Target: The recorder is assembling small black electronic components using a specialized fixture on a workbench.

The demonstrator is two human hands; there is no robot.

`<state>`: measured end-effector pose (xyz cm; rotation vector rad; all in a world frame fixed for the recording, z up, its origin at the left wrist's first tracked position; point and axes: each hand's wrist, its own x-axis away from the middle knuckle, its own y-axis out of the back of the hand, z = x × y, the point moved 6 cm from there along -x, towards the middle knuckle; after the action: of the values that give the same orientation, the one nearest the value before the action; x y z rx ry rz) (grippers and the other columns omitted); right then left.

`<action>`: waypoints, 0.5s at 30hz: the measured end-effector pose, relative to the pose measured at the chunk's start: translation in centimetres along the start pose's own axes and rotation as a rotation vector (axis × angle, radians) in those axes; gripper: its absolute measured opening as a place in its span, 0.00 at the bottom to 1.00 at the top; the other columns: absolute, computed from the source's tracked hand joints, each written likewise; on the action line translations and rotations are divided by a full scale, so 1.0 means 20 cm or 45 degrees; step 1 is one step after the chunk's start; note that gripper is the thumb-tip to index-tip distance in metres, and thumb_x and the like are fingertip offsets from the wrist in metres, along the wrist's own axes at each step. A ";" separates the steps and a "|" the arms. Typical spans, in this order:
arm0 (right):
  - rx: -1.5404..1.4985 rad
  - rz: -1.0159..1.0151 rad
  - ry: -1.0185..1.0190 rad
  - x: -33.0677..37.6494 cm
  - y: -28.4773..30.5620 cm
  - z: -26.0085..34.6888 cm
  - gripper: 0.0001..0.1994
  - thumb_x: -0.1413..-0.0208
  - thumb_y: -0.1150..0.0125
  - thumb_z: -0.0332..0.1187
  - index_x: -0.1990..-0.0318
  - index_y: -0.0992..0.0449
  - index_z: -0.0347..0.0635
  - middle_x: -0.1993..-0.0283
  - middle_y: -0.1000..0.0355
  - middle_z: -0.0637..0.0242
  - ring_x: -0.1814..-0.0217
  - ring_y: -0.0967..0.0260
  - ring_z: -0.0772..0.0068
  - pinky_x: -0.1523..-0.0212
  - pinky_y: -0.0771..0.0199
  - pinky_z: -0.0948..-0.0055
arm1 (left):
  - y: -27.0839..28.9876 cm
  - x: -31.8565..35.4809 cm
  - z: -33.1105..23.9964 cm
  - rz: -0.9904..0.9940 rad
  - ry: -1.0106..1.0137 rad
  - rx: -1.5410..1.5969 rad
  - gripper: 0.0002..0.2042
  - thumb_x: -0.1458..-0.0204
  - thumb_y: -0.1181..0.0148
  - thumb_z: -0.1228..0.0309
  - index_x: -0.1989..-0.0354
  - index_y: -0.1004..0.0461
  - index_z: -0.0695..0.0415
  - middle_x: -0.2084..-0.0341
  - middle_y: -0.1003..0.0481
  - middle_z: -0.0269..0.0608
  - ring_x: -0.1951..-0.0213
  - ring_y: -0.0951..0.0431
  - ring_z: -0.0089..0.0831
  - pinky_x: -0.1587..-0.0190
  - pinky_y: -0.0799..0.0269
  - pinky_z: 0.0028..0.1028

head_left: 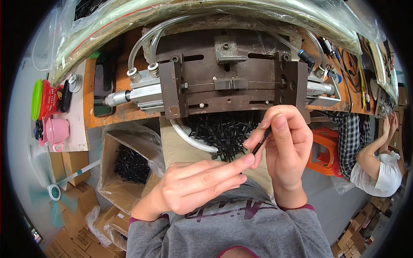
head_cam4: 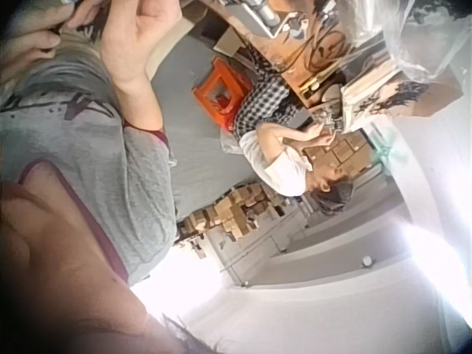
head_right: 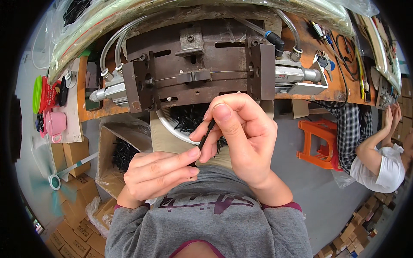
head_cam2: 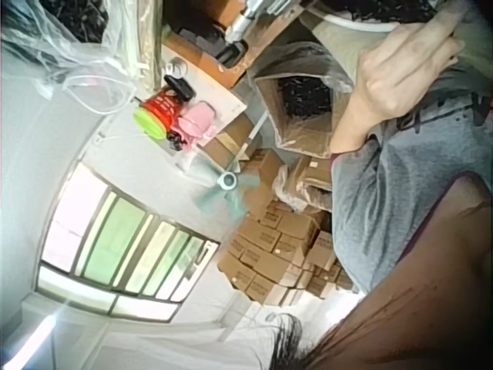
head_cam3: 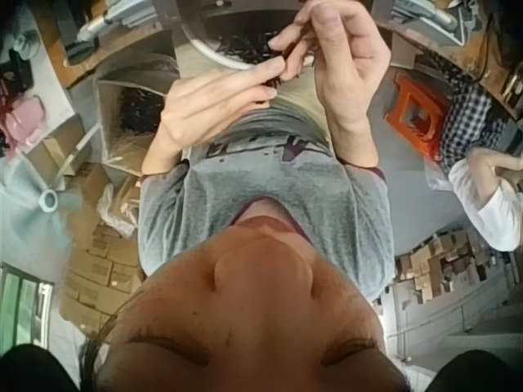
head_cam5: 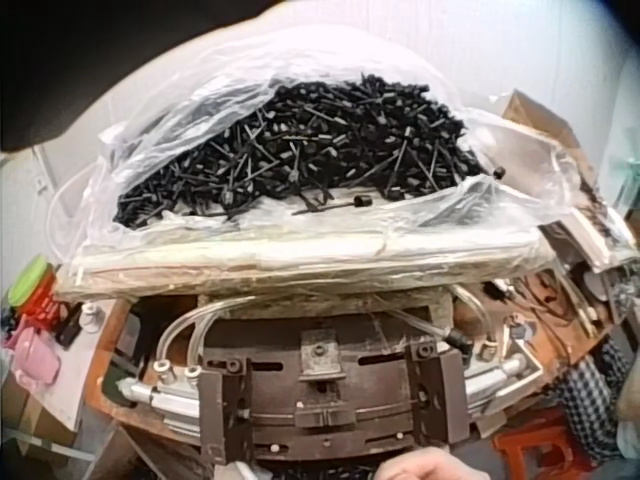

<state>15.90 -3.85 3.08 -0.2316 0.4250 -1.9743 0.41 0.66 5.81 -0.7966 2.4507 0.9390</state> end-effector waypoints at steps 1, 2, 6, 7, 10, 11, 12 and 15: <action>-0.003 0.000 -0.001 0.00 0.00 0.00 0.11 0.32 0.53 0.32 0.59 0.31 0.31 0.71 0.25 0.51 0.81 0.28 0.75 0.80 0.27 0.80 | 0.00 0.00 0.00 0.000 -0.002 -0.003 0.13 0.63 0.27 0.77 0.66 0.18 0.62 0.55 0.21 0.50 0.69 0.17 0.33 0.70 0.20 0.25; -0.008 0.001 -0.001 0.00 0.00 -0.01 0.11 0.32 0.53 0.32 0.59 0.31 0.30 0.71 0.25 0.51 0.81 0.29 0.75 0.80 0.27 0.80 | 0.00 0.00 0.00 0.000 -0.004 -0.008 0.13 0.64 0.27 0.77 0.66 0.18 0.62 0.55 0.21 0.50 0.69 0.17 0.33 0.70 0.20 0.25; 0.003 0.017 0.024 0.00 -0.01 -0.01 0.11 0.32 0.53 0.32 0.59 0.31 0.30 0.71 0.25 0.51 0.81 0.28 0.75 0.80 0.27 0.80 | 0.01 0.00 -0.01 0.008 -0.006 0.000 0.13 0.64 0.27 0.77 0.66 0.18 0.62 0.55 0.21 0.50 0.69 0.17 0.33 0.70 0.20 0.25; 0.005 0.021 0.030 0.00 -0.01 -0.01 0.11 0.32 0.52 0.32 0.59 0.31 0.30 0.71 0.25 0.51 0.81 0.28 0.75 0.80 0.27 0.80 | 0.01 0.00 -0.01 0.008 -0.004 -0.004 0.13 0.64 0.27 0.77 0.66 0.18 0.62 0.55 0.21 0.50 0.69 0.17 0.33 0.70 0.20 0.25; 0.004 0.019 0.026 0.00 -0.01 -0.01 0.11 0.32 0.52 0.32 0.59 0.31 0.30 0.71 0.25 0.51 0.80 0.28 0.75 0.80 0.27 0.80 | 0.00 0.00 0.00 0.004 0.007 -0.007 0.13 0.64 0.27 0.77 0.66 0.18 0.62 0.55 0.21 0.50 0.69 0.17 0.32 0.70 0.19 0.25; 0.001 0.018 0.020 0.01 -0.01 -0.01 0.11 0.32 0.51 0.32 0.59 0.30 0.30 0.71 0.25 0.51 0.80 0.28 0.75 0.80 0.27 0.80 | 0.00 0.00 0.00 0.000 0.015 -0.007 0.13 0.64 0.27 0.77 0.66 0.18 0.62 0.55 0.21 0.50 0.69 0.17 0.32 0.70 0.19 0.25; 0.001 0.021 0.026 0.01 -0.01 -0.01 0.11 0.32 0.51 0.32 0.59 0.30 0.30 0.70 0.25 0.52 0.80 0.28 0.75 0.79 0.27 0.80 | 0.00 0.00 0.00 -0.005 0.022 -0.007 0.13 0.64 0.27 0.77 0.66 0.18 0.62 0.55 0.21 0.50 0.69 0.17 0.32 0.70 0.19 0.25; -0.002 0.030 0.042 0.02 -0.02 0.00 0.10 0.32 0.51 0.30 0.58 0.30 0.29 0.70 0.25 0.52 0.79 0.28 0.75 0.79 0.27 0.80 | 0.01 0.00 0.00 -0.008 0.022 0.000 0.13 0.64 0.27 0.77 0.66 0.18 0.62 0.55 0.21 0.49 0.68 0.17 0.32 0.69 0.19 0.26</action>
<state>15.46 -4.05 3.14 -0.1942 0.4490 -1.9566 0.36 0.74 5.86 -0.8153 2.4617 0.9331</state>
